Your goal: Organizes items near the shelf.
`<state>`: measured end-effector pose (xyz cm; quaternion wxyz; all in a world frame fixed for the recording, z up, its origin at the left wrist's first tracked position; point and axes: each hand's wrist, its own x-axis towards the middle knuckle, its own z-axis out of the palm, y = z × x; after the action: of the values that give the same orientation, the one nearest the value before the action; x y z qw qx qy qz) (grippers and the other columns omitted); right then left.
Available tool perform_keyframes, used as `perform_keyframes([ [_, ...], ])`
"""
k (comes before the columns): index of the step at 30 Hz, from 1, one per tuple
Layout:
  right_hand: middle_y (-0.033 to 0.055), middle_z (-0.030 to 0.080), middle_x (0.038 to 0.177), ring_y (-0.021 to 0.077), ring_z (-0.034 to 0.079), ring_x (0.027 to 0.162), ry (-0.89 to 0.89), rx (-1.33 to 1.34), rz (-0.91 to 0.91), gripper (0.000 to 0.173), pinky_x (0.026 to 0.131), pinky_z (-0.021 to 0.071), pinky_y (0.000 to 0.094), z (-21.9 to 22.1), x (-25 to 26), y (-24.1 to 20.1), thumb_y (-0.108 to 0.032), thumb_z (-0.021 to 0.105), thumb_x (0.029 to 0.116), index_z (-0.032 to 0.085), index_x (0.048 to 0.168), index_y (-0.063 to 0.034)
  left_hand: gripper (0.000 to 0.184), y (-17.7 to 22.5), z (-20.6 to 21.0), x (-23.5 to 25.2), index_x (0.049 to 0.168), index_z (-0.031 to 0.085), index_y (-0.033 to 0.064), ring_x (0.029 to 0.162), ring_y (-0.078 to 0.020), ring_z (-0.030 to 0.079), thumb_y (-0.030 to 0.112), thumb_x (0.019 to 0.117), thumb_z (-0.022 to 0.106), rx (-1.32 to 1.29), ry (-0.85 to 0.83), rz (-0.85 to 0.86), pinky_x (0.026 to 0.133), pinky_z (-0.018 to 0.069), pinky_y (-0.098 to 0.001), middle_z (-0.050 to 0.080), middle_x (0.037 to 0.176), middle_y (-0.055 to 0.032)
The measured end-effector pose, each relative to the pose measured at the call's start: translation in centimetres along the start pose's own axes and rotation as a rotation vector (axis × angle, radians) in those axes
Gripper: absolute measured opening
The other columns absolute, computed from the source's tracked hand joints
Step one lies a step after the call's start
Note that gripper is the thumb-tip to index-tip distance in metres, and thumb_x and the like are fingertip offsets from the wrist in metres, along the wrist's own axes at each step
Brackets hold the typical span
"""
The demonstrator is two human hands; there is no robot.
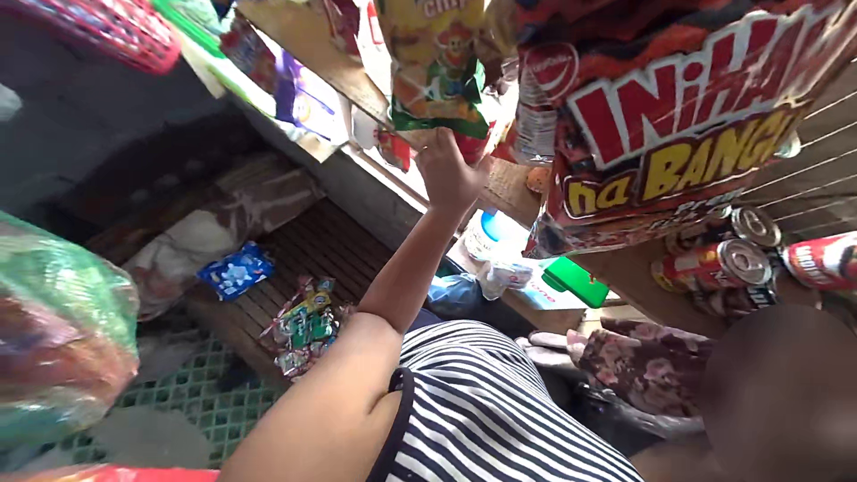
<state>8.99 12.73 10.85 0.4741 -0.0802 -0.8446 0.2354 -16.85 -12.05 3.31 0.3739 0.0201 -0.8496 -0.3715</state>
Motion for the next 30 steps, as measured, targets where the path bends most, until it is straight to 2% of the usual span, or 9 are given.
perform_keyframes([
  [5,0.0143,0.063,0.096,-0.0062,0.056,0.075,0.010,-0.008,-0.047,0.051,0.069,0.0484,0.0097,0.0,-0.6,0.7,-0.017,0.062,0.1013,0.046,0.123,0.0268,0.062,0.5,0.4,0.5,0.108,0.065,-0.0100,0.100,-0.0434,0.067,0.043,0.0789,0.077,0.099,0.084,0.013,0.095,0.0455,-0.0596,0.069,0.104,-0.0274],
  [8,0.0113,0.063,0.094,-0.0078,0.056,0.075,0.004,0.028,-0.052,0.051,0.068,0.0483,0.0087,0.0,-0.8,0.1,-0.017,0.062,0.1007,0.047,0.122,0.0266,0.059,0.8,0.3,0.7,0.100,0.066,-0.0105,0.096,-0.0414,0.069,0.038,0.0698,0.082,0.079,0.130,0.052,0.094,0.0473,-0.0566,0.070,0.098,-0.0263],
  [12,0.0049,0.063,0.093,-0.0097,0.055,0.075,-0.015,0.111,-0.071,0.046,0.070,0.0485,0.0081,0.1,-0.9,-0.7,-0.012,0.062,0.1003,0.048,0.122,0.0257,0.068,0.3,0.9,-0.6,0.109,0.063,-0.0150,0.103,-0.0449,0.066,0.036,0.0684,0.085,-0.113,0.143,0.120,0.087,0.0540,-0.0523,0.064,0.112,-0.0328],
  [15,0.0021,0.064,0.095,-0.0101,0.057,0.079,-0.011,0.168,-0.069,0.043,0.074,0.0506,0.0088,0.3,-0.9,-1.2,-0.008,0.061,0.0991,0.048,0.123,0.0245,0.066,-0.7,0.4,-1.9,0.115,0.062,-0.0134,0.104,-0.0420,0.065,0.030,0.0704,0.084,-0.300,0.157,0.181,0.089,0.0544,-0.0471,0.064,0.112,-0.0321],
  [19,-0.0112,0.066,0.101,-0.0130,0.059,0.088,-0.074,0.208,-0.107,0.034,0.082,0.0515,0.0094,-0.1,-1.1,-1.8,-0.017,0.063,0.1021,0.058,0.127,0.0051,0.068,-2.0,-2.3,-3.5,0.120,0.054,-0.0120,0.107,-0.0302,0.063,0.029,0.0762,0.085,-0.608,0.018,0.190,0.095,0.0525,-0.0401,0.062,0.115,-0.0286],
  [22,-0.0089,0.067,0.092,-0.0128,0.058,0.082,-0.144,0.185,-0.080,0.028,0.075,0.0502,0.0079,-0.4,-1.4,-2.1,-0.023,0.064,0.1018,0.066,0.119,-0.0005,0.078,-3.4,-4.4,-5.5,0.129,0.047,-0.0128,0.114,-0.0217,0.063,0.031,0.0780,0.086,-0.690,-0.073,0.182,0.101,0.0521,-0.0378,0.061,0.121,-0.0246],
  [26,-0.0059,0.063,0.085,-0.0096,0.056,0.075,-0.175,0.152,-0.065,0.024,0.069,0.0489,0.0086,-0.5,-1.5,-1.1,-0.027,0.063,0.1020,0.068,0.117,-0.0084,0.084,-6.2,-7.2,-9.6,0.140,0.039,-0.0057,0.110,-0.0109,0.064,0.032,0.0799,0.084,-0.726,-0.412,0.071,0.095,0.0561,-0.0343,0.061,0.124,-0.0114],
  [28,-0.0077,0.061,0.084,-0.0103,0.054,0.072,-0.167,0.187,-0.067,0.022,0.066,0.0478,0.0071,-0.6,-1.1,-1.2,-0.026,0.064,0.1020,0.067,0.116,-0.0100,0.077,-6.3,-8.3,-11.9,0.142,0.042,0.0113,0.104,-0.0013,0.067,0.045,0.0837,0.080,-0.928,-0.744,-0.123,0.090,0.0585,-0.0265,0.067,0.119,0.0086],
  [30,-0.0112,0.062,0.087,-0.0117,0.054,0.072,-0.150,0.288,-0.089,0.018,0.066,0.0482,0.0060,-0.2,-0.7,-1.4,-0.025,0.064,0.1023,0.067,0.114,-0.0115,0.075,-5.0,-8.4,-13.6,0.137,0.047,0.0154,0.100,0.0001,0.068,0.051,0.0805,0.079,-1.090,-1.044,-0.236,0.087,0.0598,-0.0253,0.069,0.114,0.0141],
])
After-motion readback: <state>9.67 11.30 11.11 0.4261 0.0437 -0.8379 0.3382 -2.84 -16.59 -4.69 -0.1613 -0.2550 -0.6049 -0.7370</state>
